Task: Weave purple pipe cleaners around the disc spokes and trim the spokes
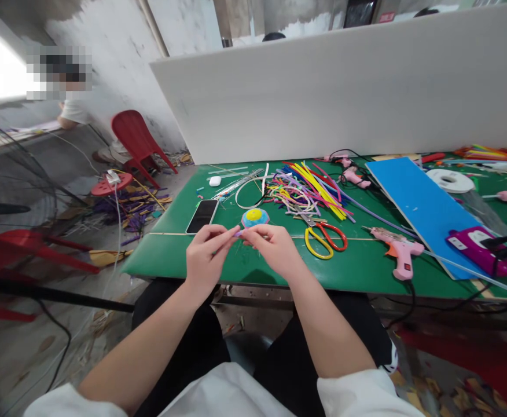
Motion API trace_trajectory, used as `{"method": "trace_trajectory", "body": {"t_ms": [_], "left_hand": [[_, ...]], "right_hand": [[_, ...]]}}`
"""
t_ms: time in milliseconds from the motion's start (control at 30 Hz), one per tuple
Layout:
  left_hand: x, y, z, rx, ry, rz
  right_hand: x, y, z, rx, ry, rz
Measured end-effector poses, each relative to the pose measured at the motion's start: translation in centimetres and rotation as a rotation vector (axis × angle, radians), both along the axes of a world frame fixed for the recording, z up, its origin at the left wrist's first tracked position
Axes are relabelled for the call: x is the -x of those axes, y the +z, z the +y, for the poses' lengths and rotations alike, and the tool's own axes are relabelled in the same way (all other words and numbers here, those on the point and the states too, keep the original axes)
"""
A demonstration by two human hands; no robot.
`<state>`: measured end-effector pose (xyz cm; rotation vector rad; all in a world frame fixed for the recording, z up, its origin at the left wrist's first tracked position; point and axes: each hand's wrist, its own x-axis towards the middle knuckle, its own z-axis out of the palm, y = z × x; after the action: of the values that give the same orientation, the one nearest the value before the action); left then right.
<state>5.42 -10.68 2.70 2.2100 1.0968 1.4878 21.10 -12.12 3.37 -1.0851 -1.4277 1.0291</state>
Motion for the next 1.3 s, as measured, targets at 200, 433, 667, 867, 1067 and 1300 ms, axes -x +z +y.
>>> {"method": "trace_trajectory", "body": {"t_ms": [200,433,667,867,1067,1300], "left_hand": [[1.1,-0.9,0.7,-0.534,0.082,0.303],[1.0,-0.8,0.6,-0.527,0.126,0.281],[2.3,0.3,2.1,-0.597,-0.192,0.586],[3.0,-0.2,2.0,-0.533,-0.291,0.553],[2.5,-0.3,1.2,-0.433,-0.222,0.388],[1.5,0.1,0.3,-0.13,-0.093,0.297]], "right_hand": [[0.6,-0.3,0.4,0.173,0.035,0.187],[0.6,-0.2,0.5,0.155,0.096,0.17],[-0.2,-0.3,0.6,0.266,0.242,0.067],[-0.4,-0.1,0.4,0.236,0.286,-0.005],[-0.4,-0.3,0.4,0.192,0.246,-0.013],[0.0,0.1,-0.1,-0.006,0.091,-0.245]]}}
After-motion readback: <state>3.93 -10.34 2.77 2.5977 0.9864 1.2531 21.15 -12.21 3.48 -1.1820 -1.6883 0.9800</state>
